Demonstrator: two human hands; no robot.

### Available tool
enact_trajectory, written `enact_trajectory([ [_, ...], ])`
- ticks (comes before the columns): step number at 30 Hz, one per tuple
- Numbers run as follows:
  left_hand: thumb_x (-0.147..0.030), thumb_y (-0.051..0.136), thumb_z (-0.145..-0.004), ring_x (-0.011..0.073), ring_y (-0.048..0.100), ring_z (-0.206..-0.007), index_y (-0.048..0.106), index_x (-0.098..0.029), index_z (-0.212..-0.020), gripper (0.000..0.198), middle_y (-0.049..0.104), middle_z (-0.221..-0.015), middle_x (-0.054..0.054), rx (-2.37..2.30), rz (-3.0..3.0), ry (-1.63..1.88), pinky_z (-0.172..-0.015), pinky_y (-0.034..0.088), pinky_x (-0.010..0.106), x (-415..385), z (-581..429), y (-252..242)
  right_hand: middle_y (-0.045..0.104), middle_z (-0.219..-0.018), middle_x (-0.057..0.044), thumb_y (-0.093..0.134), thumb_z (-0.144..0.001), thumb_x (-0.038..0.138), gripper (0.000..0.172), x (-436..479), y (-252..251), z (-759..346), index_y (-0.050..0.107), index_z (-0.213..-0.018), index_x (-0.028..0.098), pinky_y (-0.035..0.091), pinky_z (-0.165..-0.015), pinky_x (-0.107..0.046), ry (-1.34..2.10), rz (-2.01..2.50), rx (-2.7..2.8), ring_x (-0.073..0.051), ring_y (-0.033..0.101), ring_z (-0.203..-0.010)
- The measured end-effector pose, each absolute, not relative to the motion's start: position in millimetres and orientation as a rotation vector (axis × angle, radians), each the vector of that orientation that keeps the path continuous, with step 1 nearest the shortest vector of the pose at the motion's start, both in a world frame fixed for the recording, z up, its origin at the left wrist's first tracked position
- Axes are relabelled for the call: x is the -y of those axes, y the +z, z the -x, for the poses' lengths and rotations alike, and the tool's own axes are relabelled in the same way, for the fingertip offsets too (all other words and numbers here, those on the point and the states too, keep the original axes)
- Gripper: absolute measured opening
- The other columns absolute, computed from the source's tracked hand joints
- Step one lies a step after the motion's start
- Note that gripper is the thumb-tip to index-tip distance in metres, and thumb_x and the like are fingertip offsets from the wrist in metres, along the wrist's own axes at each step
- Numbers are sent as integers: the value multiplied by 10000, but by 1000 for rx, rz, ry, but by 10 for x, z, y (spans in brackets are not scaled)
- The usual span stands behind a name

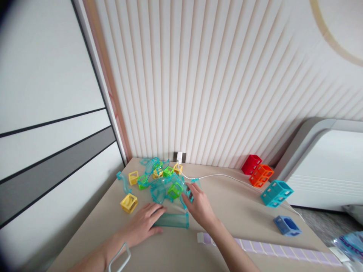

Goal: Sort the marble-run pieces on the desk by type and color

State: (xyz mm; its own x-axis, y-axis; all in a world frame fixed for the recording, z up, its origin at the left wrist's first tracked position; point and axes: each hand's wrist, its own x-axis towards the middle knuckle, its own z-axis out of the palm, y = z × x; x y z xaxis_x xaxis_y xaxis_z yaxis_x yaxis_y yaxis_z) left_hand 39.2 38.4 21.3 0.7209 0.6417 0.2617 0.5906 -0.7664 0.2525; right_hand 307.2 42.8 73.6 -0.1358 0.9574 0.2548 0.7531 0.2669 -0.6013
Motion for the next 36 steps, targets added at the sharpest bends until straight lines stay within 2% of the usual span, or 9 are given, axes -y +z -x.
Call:
enact_trajectory([
  [5,-532,585,-961,282,638,-1212,345,-270,-1548,686,639,-1336,119,-1068,-2711,845,-1024,545,401,-408,-204,211,687,-896,-12,683,-899,364,394,-102,848,-3119,709,-1273,247,523,-727,-262,911,1354,2086,-156,630,-745],
  [9,-516,585,-968,262,631,-1243,190,-263,-1605,791,624,-1368,129,-874,-2762,889,-1054,530,366,-382,-128,201,697,-868,8,729,-853,299,442,-31,833,-3055,713,-1294,281,494,-683,-239,1102,1339,2151,-140,605,-717],
  [13,-439,606,-976,222,675,-1160,412,-264,-1477,566,674,-1263,92,-783,-2669,878,-993,564,319,-368,-104,125,709,-900,1,757,-836,275,430,-123,781,-2959,730,-1265,262,501,-697,-248,1108,1298,2220,-143,606,-721],
  [17,-428,680,-929,226,688,-1080,548,-256,-1316,443,705,-1167,73,-920,-2523,952,-953,578,344,-402,-54,17,684,-1173,-59,741,-883,284,460,-125,655,-2998,673,-1338,264,527,-913,-314,868,1325,2099,-201,665,-976],
  [20,-464,684,-919,225,693,-1036,555,-251,-1322,474,713,-1144,75,-968,-2468,965,-926,585,348,-424,-30,-49,611,-1350,-78,747,-887,270,560,-27,523,-3119,589,-1423,283,475,-1065,-339,780,1316,2069,-232,617,-1207],
  [22,-488,677,-918,229,689,-1056,558,-249,-1328,489,710,-1159,80,-957,-2453,946,-933,582,348,-432,-34,-76,581,-1404,-80,751,-884,262,618,54,442,-3197,542,-1464,296,468,-1093,-343,752,1318,2104,-239,597,-1261],
  [26,-508,646,-932,242,663,-1159,526,-261,-1385,530,685,-1250,92,-937,-2472,888,-996,555,353,-449,-75,-109,613,-1374,-95,665,-941,240,560,167,314,-3280,521,-1479,291,501,-1071,-366,574,1336,2142,-246,624,-1233],
  [30,-501,585,-969,242,683,-1119,440,-261,-1468,572,701,-1236,95,-950,-2547,900,-981,562,363,-473,-116,-171,665,-1307,-110,637,-963,271,490,186,218,-3302,553,-1445,259,522,-1050,-405,409,1310,2159,-260,652,-1177],
  [36,-514,561,-974,248,700,-1079,487,-258,-1421,521,726,-1188,89,-977,-2596,920,-948,577,365,-470,-115,-216,657,-1343,-115,636,-968,286,454,176,206,-3305,582,-1418,257,531,-1049,-420,432,1380,2191,-269,647,-1201],
])
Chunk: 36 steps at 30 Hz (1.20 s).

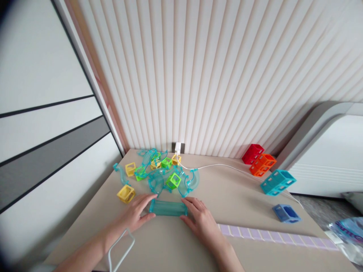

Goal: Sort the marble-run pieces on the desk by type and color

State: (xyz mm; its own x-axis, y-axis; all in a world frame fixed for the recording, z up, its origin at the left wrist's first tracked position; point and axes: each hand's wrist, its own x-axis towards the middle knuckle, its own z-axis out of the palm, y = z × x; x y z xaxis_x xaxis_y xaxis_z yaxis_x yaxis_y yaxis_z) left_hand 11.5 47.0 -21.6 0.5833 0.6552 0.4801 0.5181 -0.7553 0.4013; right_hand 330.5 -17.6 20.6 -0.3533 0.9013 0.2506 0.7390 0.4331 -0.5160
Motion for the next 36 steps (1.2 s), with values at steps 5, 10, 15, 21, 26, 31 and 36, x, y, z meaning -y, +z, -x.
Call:
enact_trajectory([
  [5,-511,598,-959,237,696,-1110,450,-280,-1460,571,719,-1234,85,-956,-2578,887,-957,576,345,-460,-83,-164,647,-1378,-100,693,-927,279,520,189,233,-3318,571,-1432,289,525,-1055,-430,444,1437,2235,-280,639,-1219],
  [10,-467,652,-941,225,697,-1069,431,-295,-1473,601,717,-1229,78,-979,-2508,863,-964,575,357,-443,-59,-162,662,-1366,-99,664,-942,251,485,180,183,-3330,579,-1419,280,513,-1068,-430,441,1452,2234,-278,638,-1228],
  [15,-434,716,-903,208,696,-1002,452,-313,-1461,628,721,-1212,61,-1009,-2432,827,-934,582,346,-437,-36,-182,667,-1349,-124,692,-915,229,576,165,155,-3330,533,-1468,250,506,-1074,-451,440,1469,2236,-288,641,-1216],
  [21,-439,721,-895,212,701,-976,502,-295,-1436,601,725,-1210,75,-1013,-2407,802,-940,581,369,-465,-26,-204,678,-1328,-134,675,-932,255,550,150,116,-3353,538,-1465,245,531,-1038,-450,410,1418,2253,-290,658,-1184],
  [26,-455,714,-897,236,694,-1042,507,-309,-1437,597,716,-1240,77,-1042,-2383,783,-981,570,406,-451,-25,-209,694,-1303,-132,642,-965,291,520,152,107,-3352,524,-1471,262,541,-1017,-464,355,1370,2241,-293,670,-1158],
  [31,-436,722,-894,230,680,-1100,477,-317,-1461,629,709,-1258,67,-1027,-2396,789,-983,570,372,-445,-16,-208,684,-1319,-127,634,-963,282,523,168,114,-3340,521,-1473,260,547,-1018,-450,311,1372,2226,-284,672,-1165],
  [36,-386,734,-891,222,690,-1052,453,-317,-1480,656,725,-1222,57,-1030,-2417,803,-972,572,375,-451,-18,-230,689,-1317,-132,633,-968,280,531,166,113,-3342,504,-1482,248,552,-1019,-444,313,1358,2225,-281,673,-1170],
])
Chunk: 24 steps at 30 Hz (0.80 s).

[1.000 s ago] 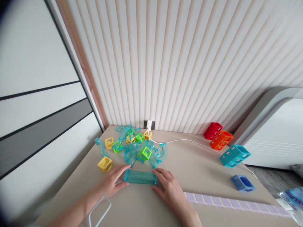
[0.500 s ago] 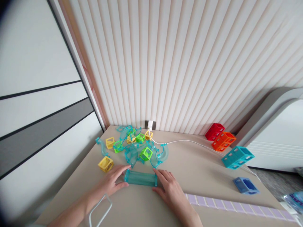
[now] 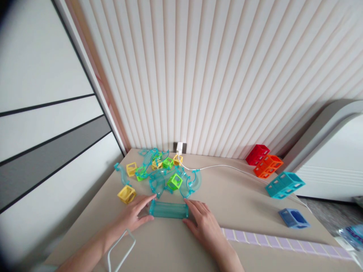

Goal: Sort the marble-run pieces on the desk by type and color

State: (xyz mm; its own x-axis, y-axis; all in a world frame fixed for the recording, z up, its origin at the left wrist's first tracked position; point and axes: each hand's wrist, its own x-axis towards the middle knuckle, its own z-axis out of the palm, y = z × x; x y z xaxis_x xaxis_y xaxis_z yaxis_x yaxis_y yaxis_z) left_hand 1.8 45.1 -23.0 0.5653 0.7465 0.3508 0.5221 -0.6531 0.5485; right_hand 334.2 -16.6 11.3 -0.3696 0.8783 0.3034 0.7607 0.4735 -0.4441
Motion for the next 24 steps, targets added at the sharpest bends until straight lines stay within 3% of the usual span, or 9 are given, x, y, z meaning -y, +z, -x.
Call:
enact_trajectory([
  [7,-388,721,-899,191,692,-934,438,-315,-1498,666,724,-1191,61,-1060,-2378,771,-908,586,338,-446,-13,-228,700,-1306,-134,625,-982,308,506,156,74,-3353,519,-1473,249,564,-1006,-431,297,1342,2213,-276,686,-1157],
  [24,-381,724,-895,214,691,-993,469,-315,-1473,635,720,-1187,61,-1064,-2398,803,-942,580,364,-442,-23,-235,685,-1338,-127,634,-970,308,515,157,95,-3349,528,-1472,258,543,-1037,-455,382,1394,2220,-288,671,-1185],
])
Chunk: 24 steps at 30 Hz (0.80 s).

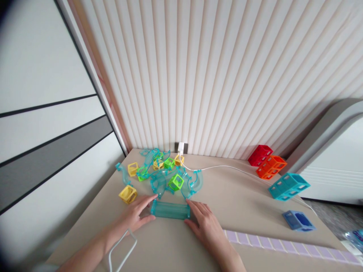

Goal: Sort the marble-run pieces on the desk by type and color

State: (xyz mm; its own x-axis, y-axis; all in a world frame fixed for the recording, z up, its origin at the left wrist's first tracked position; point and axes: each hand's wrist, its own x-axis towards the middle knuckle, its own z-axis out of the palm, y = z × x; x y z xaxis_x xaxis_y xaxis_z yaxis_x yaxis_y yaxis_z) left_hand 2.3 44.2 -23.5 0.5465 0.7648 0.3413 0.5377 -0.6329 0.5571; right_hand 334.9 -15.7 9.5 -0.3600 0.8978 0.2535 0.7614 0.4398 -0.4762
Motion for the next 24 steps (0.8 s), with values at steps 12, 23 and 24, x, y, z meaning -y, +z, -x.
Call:
enact_trajectory([
  [12,-433,759,-858,234,691,-1070,396,-325,-1518,761,686,-1299,77,-1073,-2356,742,-973,579,392,-429,1,-192,665,-1376,-113,637,-964,353,585,167,26,-3366,466,-1519,283,576,-1000,-425,262,1389,2214,-287,672,-1189],
  [23,-152,485,-984,177,699,-927,638,-217,-1097,201,714,-969,57,-1181,-2457,1466,-854,570,285,-471,254,609,679,-1323,-76,561,-1010,293,386,253,259,-3361,551,-1396,309,566,-997,-367,151,1283,2134,-248,668,-1189],
  [24,-192,494,-993,191,693,-962,632,-213,-1085,167,709,-997,67,-1299,-2422,1447,-885,563,310,-574,236,681,685,-1303,-76,554,-1011,281,369,254,274,-3355,561,-1379,306,566,-992,-363,149,1269,2120,-245,672,-1178],
])
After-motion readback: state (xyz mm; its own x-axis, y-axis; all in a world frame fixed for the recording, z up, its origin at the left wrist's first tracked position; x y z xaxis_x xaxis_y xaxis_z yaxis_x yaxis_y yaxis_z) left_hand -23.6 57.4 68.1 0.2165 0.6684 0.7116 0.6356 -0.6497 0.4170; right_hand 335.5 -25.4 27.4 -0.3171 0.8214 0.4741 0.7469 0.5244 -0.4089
